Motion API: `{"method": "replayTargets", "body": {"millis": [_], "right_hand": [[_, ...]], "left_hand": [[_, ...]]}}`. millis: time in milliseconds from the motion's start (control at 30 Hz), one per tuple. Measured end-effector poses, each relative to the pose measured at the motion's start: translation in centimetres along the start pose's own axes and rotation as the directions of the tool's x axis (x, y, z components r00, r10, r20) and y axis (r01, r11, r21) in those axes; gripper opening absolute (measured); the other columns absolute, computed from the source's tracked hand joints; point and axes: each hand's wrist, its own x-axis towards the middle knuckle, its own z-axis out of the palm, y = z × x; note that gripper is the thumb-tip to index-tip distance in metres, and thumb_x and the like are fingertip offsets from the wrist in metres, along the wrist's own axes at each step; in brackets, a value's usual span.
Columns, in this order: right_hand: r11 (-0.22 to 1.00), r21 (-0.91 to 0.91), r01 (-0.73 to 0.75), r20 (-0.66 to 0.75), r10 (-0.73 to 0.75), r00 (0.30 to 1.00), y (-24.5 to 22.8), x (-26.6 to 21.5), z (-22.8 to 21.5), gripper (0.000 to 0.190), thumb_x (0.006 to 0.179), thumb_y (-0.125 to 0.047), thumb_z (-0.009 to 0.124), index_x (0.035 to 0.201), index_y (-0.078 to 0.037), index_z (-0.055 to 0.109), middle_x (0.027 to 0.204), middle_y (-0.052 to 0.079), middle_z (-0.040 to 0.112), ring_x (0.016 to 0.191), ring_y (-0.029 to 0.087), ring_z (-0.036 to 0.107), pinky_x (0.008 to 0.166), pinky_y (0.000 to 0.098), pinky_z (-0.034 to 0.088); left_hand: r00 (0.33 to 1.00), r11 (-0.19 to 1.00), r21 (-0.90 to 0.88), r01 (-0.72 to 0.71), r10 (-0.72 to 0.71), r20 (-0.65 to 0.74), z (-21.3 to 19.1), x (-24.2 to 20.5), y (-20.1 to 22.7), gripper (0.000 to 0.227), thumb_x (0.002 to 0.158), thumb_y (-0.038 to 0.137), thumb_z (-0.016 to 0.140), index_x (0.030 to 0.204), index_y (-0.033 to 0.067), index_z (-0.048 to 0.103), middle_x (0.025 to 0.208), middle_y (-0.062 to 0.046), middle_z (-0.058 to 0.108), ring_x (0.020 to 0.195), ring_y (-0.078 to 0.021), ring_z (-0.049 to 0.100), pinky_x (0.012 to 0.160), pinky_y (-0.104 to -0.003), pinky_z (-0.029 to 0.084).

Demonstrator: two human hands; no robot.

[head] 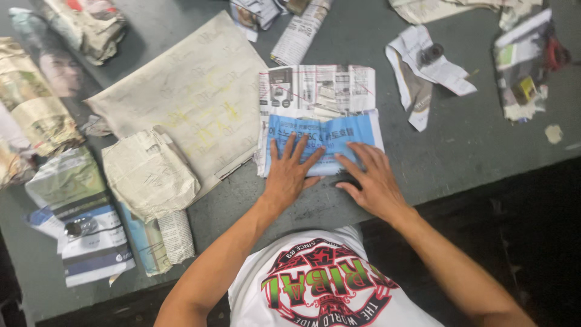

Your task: The person folds and rolls various newspaper sheets and bundles on a table, then places them into a cloth bag. The person repeatedly picks up, folds, and rolls newspapers, arranging them into the bag throughout the clip.

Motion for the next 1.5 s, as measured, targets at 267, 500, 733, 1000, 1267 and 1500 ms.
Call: {"method": "replayTargets", "body": {"millis": [267,500,733,1000,1267,1500], "right_hand": [[0.953,0.200,-0.228,0.289,0.165,0.943,5.3,-1.1,0.3,0.038,0.088,-0.015,0.073,0.126,-0.016,0.072,0.122,0.010,0.073,0.112,0.032,0.067,0.097,0.0417,0.051],[0.668,0.567,-0.482,0.582,0.089,0.809,7.4,3.0,0.2,0.038,0.090,-0.023,0.073,0.124,-0.009,0.064,0.120,0.017,0.070,0.115,0.037,0.063,0.096,0.0439,0.050],[0.995,-0.027,0.095,0.096,-0.092,0.991,1.7,1.7,-1.5,0.051,0.082,-0.022,0.076,0.130,-0.010,0.062,0.128,0.013,0.060,0.118,0.036,0.056,0.102,0.0465,0.044],[0.988,0.139,0.065,0.214,-0.094,0.972,2.3,1.7,0.0,0.046,0.083,-0.011,0.073,0.128,-0.013,0.067,0.122,0.008,0.068,0.111,0.031,0.064,0.095,0.0437,0.051],[0.906,0.303,-0.295,0.480,0.122,0.869,4.7,4.5,-0.1,0.047,0.088,-0.015,0.069,0.134,-0.014,0.063,0.121,0.009,0.070,0.112,0.032,0.066,0.097,0.0450,0.051],[0.984,-0.019,0.176,0.074,-0.174,0.982,1.9,2.3,0.9,0.054,0.081,-0.024,0.076,0.130,-0.005,0.061,0.131,0.016,0.056,0.119,0.038,0.056,0.100,0.0509,0.047]], "left_hand": [[0.997,0.987,-0.157,-0.040,0.030,-0.065,-2.8,-2.6,-0.8,0.047,0.092,0.046,0.069,0.124,0.0122,0.067,0.131,-0.018,0.057,0.123,-0.0378,0.055,0.103,-0.052,0.046],[0.972,0.930,-0.318,0.184,-0.125,0.198,-3.7,-0.8,-3.1,0.033,0.099,0.043,0.062,0.108,0.0123,0.068,0.092,-0.013,0.073,0.088,-0.0363,0.069,0.073,-0.049,0.053],[0.908,0.866,-0.400,0.301,-0.132,0.398,-1.3,2.6,-6.1,0.033,0.095,0.048,0.062,0.109,0.0186,0.070,0.095,-0.014,0.074,0.094,-0.0370,0.070,0.079,-0.049,0.053],[0.980,0.981,0.027,0.192,-0.193,0.054,-3.2,-0.1,-1.3,0.041,0.095,0.038,0.065,0.123,0.0075,0.060,0.112,-0.017,0.065,0.109,-0.0332,0.060,0.093,-0.047,0.047],[0.996,0.998,-0.056,0.002,-0.008,-0.092,-2.0,-1.4,1.0,0.035,0.101,0.027,0.061,0.128,0.0048,0.060,0.111,-0.013,0.059,0.106,-0.0305,0.056,0.094,-0.045,0.043],[0.945,0.993,-0.084,-0.086,0.055,-0.321,-0.8,1.2,-2.0,0.037,0.093,0.033,0.062,0.120,0.0082,0.063,0.128,-0.020,0.056,0.118,-0.0359,0.051,0.098,-0.049,0.039]]}}
